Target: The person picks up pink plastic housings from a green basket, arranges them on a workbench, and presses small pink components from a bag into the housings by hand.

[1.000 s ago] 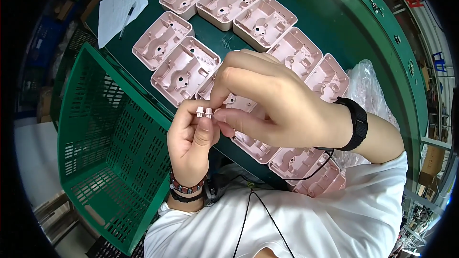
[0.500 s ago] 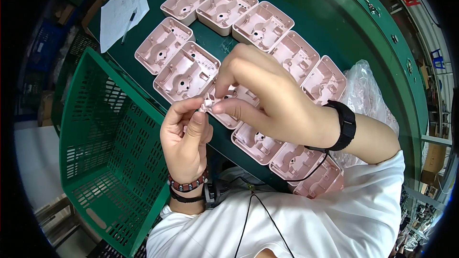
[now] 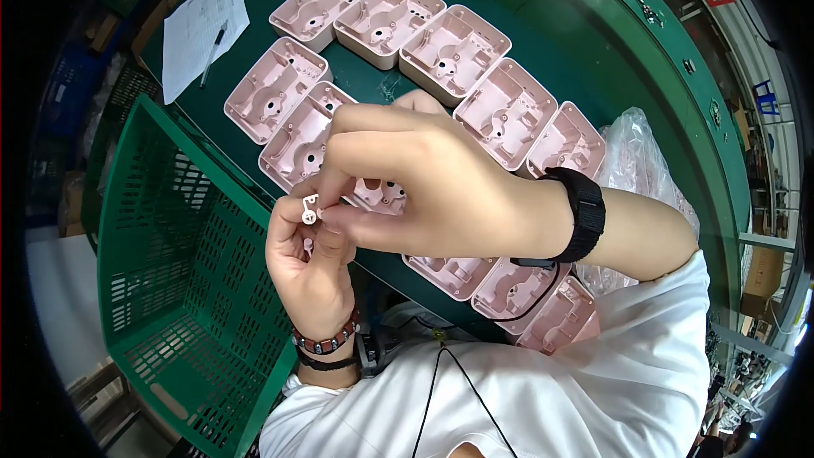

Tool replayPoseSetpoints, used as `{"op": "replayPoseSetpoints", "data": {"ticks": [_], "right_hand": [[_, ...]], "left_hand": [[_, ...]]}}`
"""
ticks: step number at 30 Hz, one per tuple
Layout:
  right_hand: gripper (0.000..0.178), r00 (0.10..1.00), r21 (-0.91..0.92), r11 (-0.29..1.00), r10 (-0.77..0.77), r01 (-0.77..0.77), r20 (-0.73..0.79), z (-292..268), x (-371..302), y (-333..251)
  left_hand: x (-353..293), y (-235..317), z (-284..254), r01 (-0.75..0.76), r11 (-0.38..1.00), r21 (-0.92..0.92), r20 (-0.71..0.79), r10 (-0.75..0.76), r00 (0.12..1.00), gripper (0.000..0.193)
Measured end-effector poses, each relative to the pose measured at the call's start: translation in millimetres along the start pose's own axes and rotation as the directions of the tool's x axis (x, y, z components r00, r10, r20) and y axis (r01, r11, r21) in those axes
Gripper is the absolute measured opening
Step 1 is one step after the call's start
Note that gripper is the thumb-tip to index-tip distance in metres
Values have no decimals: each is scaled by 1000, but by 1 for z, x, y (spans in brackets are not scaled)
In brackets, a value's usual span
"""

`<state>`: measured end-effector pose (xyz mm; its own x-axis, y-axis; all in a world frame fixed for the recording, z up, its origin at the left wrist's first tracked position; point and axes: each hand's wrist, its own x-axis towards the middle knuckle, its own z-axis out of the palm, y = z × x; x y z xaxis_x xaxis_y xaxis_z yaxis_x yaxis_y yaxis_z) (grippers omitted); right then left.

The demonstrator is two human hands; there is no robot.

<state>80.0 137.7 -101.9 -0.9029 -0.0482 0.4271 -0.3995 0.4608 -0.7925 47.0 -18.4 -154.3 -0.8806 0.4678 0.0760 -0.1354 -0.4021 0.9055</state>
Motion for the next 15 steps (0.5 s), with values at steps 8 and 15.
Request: {"op": "replayPoseSetpoints", "data": {"ticks": [8,15], "right_hand": [[10,995,-370,924,74,-93,-64,-66,88,75],[14,873,-882,346,469,-320,-134,-96,104,192]], "left_hand": [[10,2,-5,31,975,-219,-91,-51,995,15],[16,3,-25,-27,834,-551,-89,-26,996,16]]}}
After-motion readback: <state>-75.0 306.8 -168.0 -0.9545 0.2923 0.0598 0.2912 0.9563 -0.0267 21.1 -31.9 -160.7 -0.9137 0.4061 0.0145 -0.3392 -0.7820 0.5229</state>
